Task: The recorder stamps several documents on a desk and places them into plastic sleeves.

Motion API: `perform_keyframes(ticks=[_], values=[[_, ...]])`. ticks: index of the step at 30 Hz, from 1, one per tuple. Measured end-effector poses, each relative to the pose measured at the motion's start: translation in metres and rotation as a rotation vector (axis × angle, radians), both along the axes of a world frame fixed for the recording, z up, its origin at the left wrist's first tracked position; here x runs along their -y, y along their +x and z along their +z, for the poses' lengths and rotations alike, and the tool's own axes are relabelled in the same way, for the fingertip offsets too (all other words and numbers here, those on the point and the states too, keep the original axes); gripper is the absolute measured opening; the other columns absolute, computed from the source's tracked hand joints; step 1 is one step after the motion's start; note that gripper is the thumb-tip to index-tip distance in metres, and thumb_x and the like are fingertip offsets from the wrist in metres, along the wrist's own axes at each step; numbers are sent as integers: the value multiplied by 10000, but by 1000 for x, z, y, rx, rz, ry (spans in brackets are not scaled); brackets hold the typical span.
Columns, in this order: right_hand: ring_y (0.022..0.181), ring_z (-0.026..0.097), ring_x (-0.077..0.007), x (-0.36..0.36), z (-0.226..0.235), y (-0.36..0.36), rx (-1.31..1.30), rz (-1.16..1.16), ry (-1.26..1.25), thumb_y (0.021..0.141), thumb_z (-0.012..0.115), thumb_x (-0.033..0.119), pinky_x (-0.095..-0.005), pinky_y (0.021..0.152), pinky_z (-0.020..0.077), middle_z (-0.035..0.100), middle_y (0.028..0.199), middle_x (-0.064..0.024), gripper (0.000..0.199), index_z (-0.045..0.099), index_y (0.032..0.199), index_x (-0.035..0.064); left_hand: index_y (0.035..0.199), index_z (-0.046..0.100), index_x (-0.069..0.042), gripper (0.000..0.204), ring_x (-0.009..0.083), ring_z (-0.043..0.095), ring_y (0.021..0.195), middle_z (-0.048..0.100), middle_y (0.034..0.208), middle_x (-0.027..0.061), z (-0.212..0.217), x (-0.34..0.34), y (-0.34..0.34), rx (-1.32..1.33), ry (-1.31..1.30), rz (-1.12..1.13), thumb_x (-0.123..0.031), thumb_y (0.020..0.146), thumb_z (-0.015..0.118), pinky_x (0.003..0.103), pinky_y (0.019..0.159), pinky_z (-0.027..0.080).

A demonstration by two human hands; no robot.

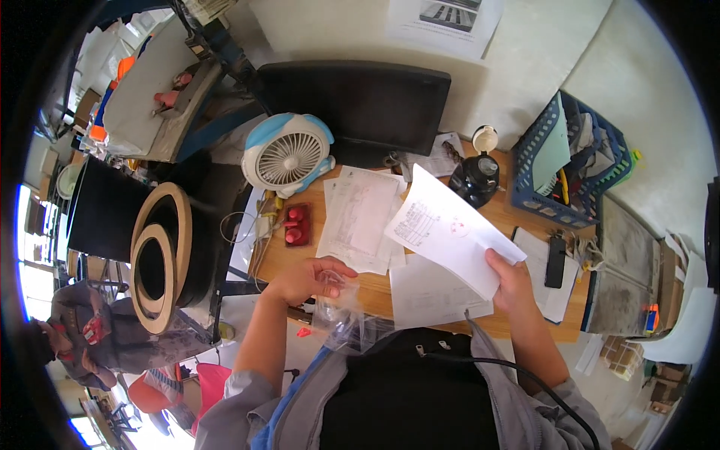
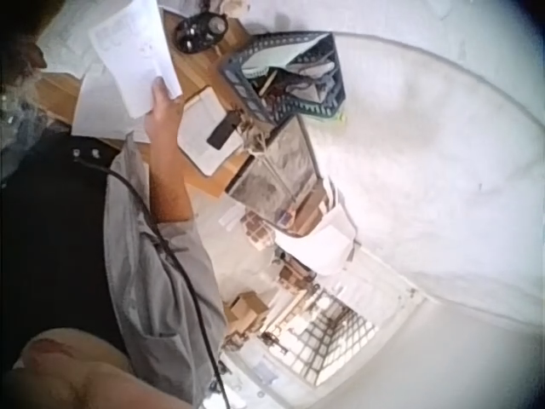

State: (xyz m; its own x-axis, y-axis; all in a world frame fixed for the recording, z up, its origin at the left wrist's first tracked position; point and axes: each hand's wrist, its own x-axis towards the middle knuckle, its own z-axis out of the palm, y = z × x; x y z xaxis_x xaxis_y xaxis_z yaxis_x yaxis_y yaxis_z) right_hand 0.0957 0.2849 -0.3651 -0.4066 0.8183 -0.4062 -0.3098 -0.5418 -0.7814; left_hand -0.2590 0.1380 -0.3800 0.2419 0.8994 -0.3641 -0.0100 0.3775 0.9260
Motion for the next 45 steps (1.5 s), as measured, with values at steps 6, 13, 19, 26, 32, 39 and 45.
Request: perform_keyframes(ticks=[6,13,19,26,32,39,45], values=[[1016,596,-202,10,4,-6,-48,-39,15,876,600,70,-326,877,482,612,1123,-115,358,521,1215,-14,950,692,-33,177,235,589,695,614,771,88,-22,20,-53,-1500,328,360,-74,780,662,349,672,493],[989,598,-216,34,18,-34,231,61,290,918,557,184,-315,859,458,632,1066,-124,360,540,1209,-28,1005,656,-105,220,355,641,728,648,764,180,-16,20,3,-1404,56,431,-215,820,611,447,639,504],[1060,552,-227,76,30,-68,338,237,540,947,509,208,-331,897,419,590,1144,-147,383,517,1233,-46,951,674,-54,220,343,622,659,620,687,195,-23,8,39,-966,155,598,-217,824,602,431,600,488],[1261,425,-305,36,-58,-55,-281,58,-286,936,503,163,-572,1030,324,459,1344,-131,447,375,1351,58,1067,670,-46,294,87,510,524,577,639,-23,-23,38,28,192,-2,698,-280,925,562,269,480,406],[1368,271,-312,46,-51,-77,-475,397,-365,931,516,247,-697,1034,212,417,1393,-120,487,363,1370,102,1028,662,-9,273,82,566,682,619,748,-1,1,51,33,-147,-21,868,-244,912,583,270,617,455],[1261,430,-309,55,-29,-91,-328,464,-149,878,582,119,-449,1078,327,441,1370,-129,574,328,1386,37,1112,580,-60,296,351,634,812,652,914,193,-18,73,15,-873,419,1124,-128,830,635,386,718,497],[1174,508,-261,50,-52,-114,-167,304,-182,899,537,40,-402,1006,411,513,1287,-125,452,399,1329,18,1042,511,-91,321,101,547,695,593,1053,77,9,79,20,-324,231,1054,-73,782,700,259,572,460]])
